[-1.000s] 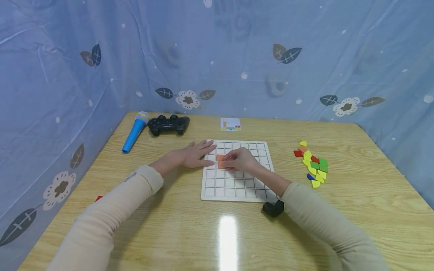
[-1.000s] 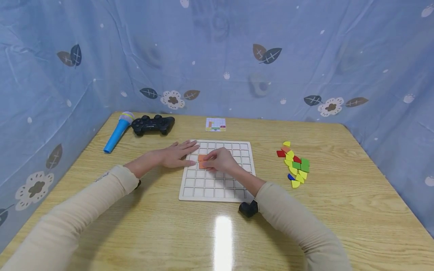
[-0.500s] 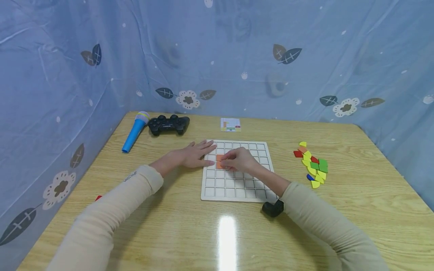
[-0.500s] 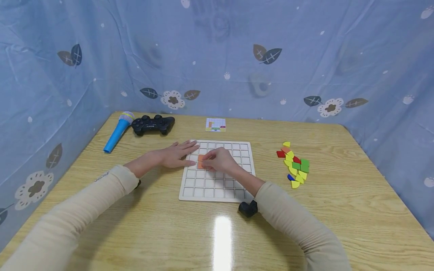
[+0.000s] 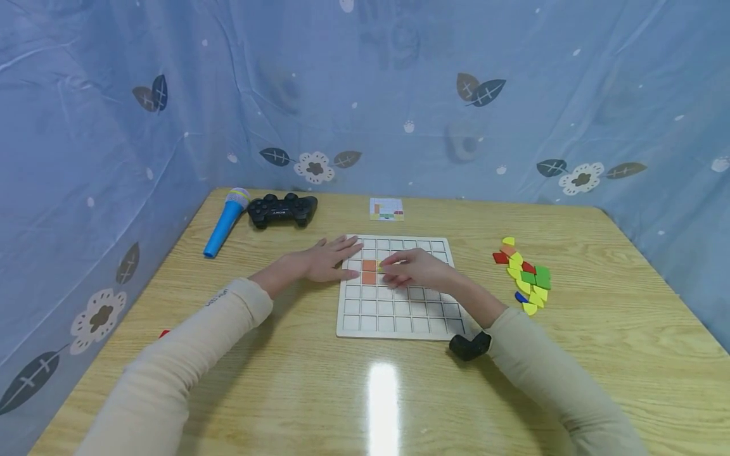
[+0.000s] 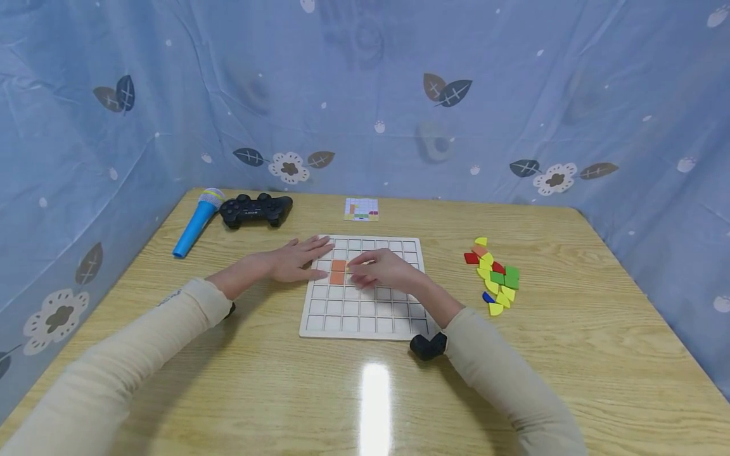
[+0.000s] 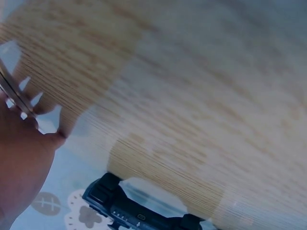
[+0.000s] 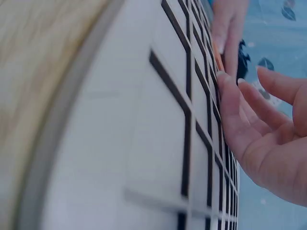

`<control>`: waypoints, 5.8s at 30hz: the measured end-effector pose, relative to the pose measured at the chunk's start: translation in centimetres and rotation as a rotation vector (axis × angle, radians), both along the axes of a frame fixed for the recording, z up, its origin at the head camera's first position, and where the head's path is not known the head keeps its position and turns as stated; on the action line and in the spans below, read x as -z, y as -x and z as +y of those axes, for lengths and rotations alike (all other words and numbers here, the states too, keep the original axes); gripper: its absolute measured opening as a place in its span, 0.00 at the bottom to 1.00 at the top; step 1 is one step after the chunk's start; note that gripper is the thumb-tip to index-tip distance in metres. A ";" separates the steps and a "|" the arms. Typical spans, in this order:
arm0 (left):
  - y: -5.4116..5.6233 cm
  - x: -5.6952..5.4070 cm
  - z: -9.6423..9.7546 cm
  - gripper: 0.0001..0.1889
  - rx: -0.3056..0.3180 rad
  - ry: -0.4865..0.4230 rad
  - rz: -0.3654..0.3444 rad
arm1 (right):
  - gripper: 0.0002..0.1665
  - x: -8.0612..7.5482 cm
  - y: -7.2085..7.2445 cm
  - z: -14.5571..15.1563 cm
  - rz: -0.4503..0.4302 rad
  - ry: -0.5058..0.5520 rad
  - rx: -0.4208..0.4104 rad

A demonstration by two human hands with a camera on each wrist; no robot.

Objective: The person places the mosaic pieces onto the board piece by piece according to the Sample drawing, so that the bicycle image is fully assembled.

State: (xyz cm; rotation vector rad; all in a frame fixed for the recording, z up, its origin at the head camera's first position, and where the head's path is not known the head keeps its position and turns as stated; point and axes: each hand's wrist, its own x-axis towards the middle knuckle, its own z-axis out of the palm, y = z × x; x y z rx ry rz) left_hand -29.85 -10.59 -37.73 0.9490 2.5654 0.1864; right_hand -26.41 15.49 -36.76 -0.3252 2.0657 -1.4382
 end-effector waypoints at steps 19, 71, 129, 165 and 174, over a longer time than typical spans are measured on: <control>-0.1 0.0 -0.3 0.40 0.009 -0.026 -0.003 | 0.29 -0.7 0.7 8.9 -0.060 0.135 0.074; -0.2 -0.2 0.0 0.40 0.010 -0.002 0.003 | 0.27 0.6 2.0 20.3 0.474 -0.420 0.307; -0.4 -0.2 0.0 0.40 0.031 -0.024 -0.005 | 0.29 -0.9 0.5 13.8 0.071 0.059 0.218; -0.4 -0.3 0.1 0.39 0.006 -0.019 -0.014 | 0.18 -0.2 -2.9 1.7 0.017 0.050 0.006; -0.1 0.0 0.2 0.40 -0.005 -0.001 -0.004 | 0.15 0.1 -2.9 -0.4 0.029 -0.002 0.045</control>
